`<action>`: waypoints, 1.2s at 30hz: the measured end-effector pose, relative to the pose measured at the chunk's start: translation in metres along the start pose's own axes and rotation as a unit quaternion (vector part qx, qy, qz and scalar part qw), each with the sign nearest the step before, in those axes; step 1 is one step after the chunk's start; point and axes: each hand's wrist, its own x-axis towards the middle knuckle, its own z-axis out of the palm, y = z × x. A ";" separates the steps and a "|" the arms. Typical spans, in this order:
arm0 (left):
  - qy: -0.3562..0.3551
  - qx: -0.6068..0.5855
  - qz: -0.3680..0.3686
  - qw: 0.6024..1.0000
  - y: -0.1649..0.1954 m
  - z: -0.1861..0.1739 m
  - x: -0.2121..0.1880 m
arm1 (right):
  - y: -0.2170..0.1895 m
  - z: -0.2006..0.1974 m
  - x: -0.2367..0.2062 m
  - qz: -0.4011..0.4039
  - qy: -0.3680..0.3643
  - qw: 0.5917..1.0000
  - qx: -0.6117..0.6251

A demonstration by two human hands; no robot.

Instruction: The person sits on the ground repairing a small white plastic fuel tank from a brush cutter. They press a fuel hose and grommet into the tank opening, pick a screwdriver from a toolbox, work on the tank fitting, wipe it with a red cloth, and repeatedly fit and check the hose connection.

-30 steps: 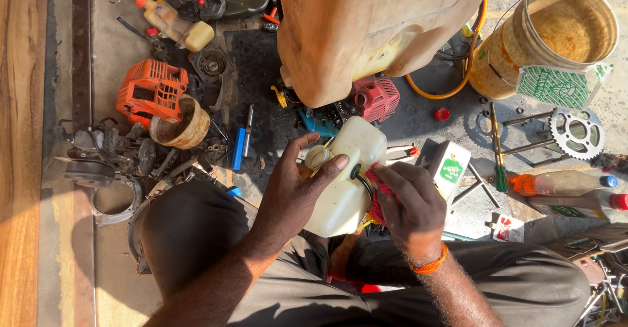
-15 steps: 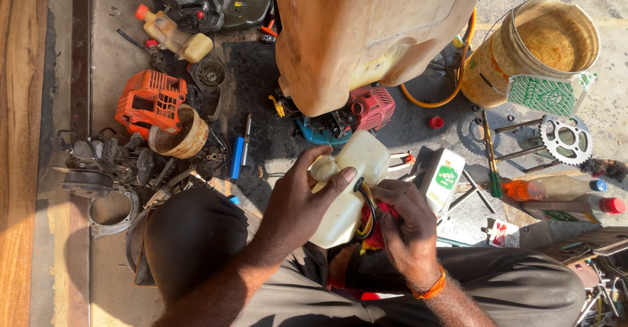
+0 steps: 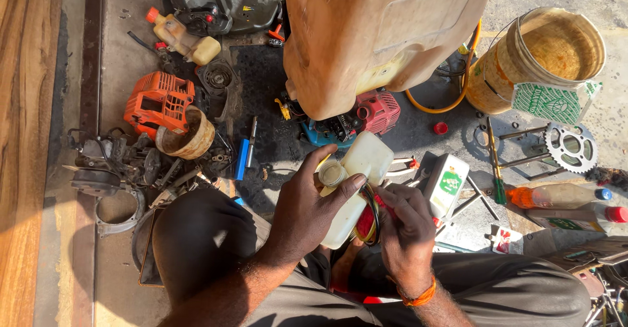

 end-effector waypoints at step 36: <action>0.043 0.186 0.135 0.972 -0.017 0.010 -0.008 | 0.007 0.001 -0.010 0.304 -0.029 0.930 0.205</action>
